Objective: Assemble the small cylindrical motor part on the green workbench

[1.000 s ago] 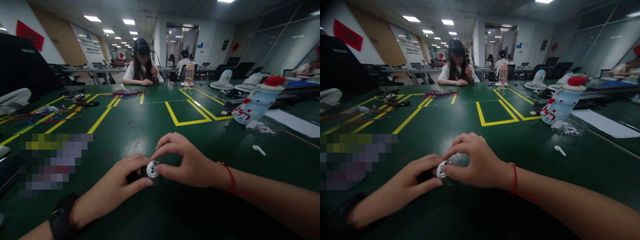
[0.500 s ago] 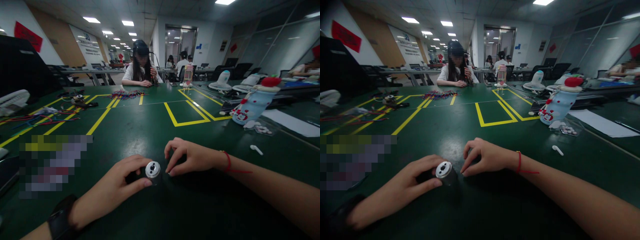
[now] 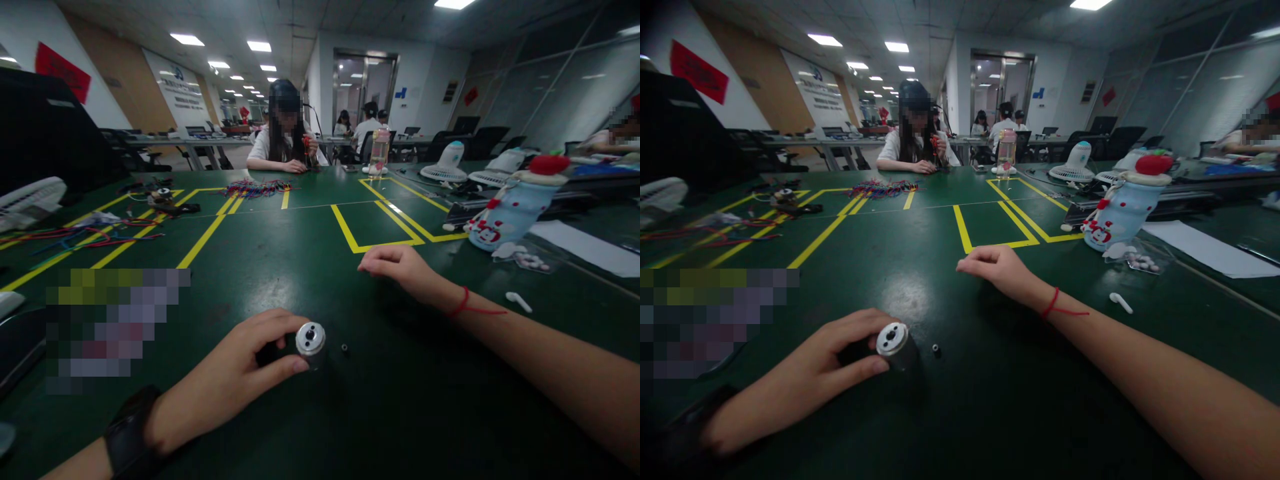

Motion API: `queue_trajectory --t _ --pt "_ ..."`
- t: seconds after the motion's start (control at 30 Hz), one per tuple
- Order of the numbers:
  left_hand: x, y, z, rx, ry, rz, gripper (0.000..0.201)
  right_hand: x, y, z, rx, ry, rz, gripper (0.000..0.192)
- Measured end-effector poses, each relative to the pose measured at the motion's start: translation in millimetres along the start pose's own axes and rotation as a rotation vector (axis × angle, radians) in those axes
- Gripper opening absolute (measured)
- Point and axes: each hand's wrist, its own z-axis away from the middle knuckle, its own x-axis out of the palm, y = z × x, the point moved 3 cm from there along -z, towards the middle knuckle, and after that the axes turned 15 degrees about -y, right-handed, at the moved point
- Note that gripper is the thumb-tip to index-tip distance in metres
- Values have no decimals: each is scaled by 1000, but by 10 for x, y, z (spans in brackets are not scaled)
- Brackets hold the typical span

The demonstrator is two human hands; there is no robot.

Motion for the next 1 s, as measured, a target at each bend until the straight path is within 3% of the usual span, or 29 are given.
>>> queue_trajectory --t 0.07,0.17,0.37,0.57,0.73,0.8,0.9,1.0 --pt "-1 4 17 -4 -3 7 33 -110 144 -17 49 148 11 27" --pt "1 18 25 -6 -10 12 33 -201 293 -35 85 237 22 32" --pt "-16 41 38 3 6 3 34 -141 268 -39 108 161 120 30" --pt "13 76 8 4 1 14 30 -32 87 55 100 -8 256 26" --pt "21 53 -57 3 2 7 29 265 -196 149 -151 -435 440 28" --pt "18 45 -81 5 5 9 30 386 -268 177 -250 -537 513 21" --pt "21 42 -105 12 10 2 32 464 -346 181 -289 -465 437 13" --pt "38 29 -117 9 18 -7 32 471 -460 185 -326 -246 319 10"
